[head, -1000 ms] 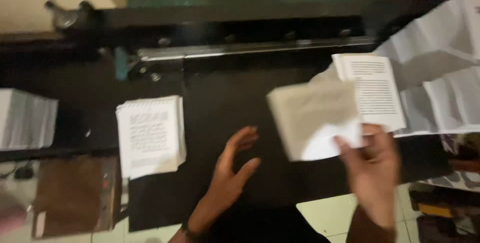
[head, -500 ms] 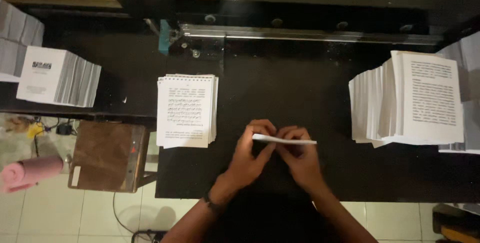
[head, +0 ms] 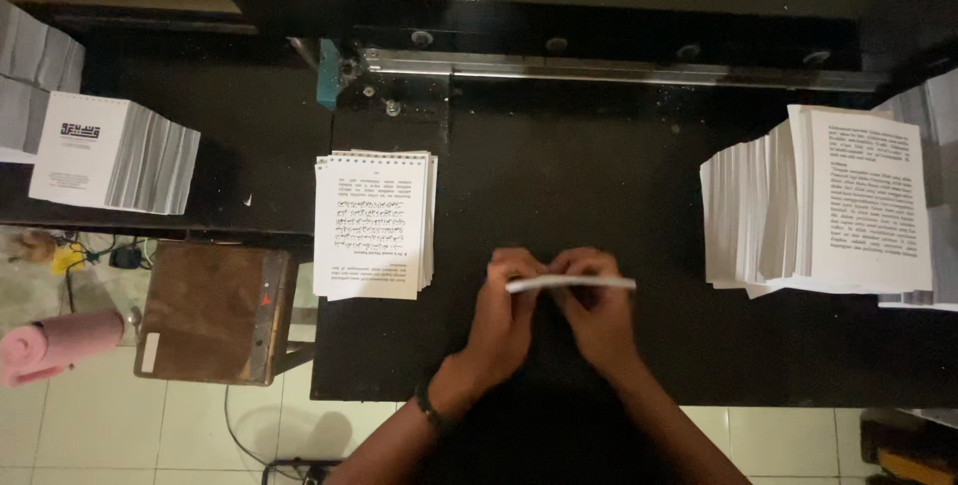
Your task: The person repeatedly picks up a stack of printed pages, folds them in half, and places them into a binding machine. The person then removes the bound booklet and places it on a growing pile of finished booklets. This process is repeated continuously throughout the clip.
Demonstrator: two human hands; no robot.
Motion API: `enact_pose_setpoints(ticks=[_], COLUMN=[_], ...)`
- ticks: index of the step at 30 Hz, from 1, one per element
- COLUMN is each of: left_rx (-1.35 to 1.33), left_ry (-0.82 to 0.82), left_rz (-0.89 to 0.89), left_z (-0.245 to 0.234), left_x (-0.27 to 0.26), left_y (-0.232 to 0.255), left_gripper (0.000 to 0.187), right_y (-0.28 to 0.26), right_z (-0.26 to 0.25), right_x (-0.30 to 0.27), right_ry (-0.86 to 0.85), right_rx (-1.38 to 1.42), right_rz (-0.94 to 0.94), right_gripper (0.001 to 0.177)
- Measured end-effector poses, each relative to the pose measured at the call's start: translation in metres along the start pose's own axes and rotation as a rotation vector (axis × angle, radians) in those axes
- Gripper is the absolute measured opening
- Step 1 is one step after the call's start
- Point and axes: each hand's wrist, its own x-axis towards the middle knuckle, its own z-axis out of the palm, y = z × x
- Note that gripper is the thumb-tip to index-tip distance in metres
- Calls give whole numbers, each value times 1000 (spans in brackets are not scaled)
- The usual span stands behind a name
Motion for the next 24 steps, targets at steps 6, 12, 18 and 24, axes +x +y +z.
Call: enact_pose_setpoints(ticks=[6,12,18,24], left_rx=[250,115,131,255], left_ry=[61,211,228,266], left_rz=[-147,-638,-666,-354], left_z=[-7,-13,-13,-11], left_x=[-16,5,14,-11], left_y=[-19,-29,18,-17], left_gripper=[14,29,89,72], right_y=[0,-15,-57,-49], right_z=[-22,-3,9,48], right_x=[-11,-15,36,121], right_ry=[-152,7,100,68], right_rx=[-175,98,49,32], right_rz=[184,485,582,564], right_gripper=[28,80,71,69])
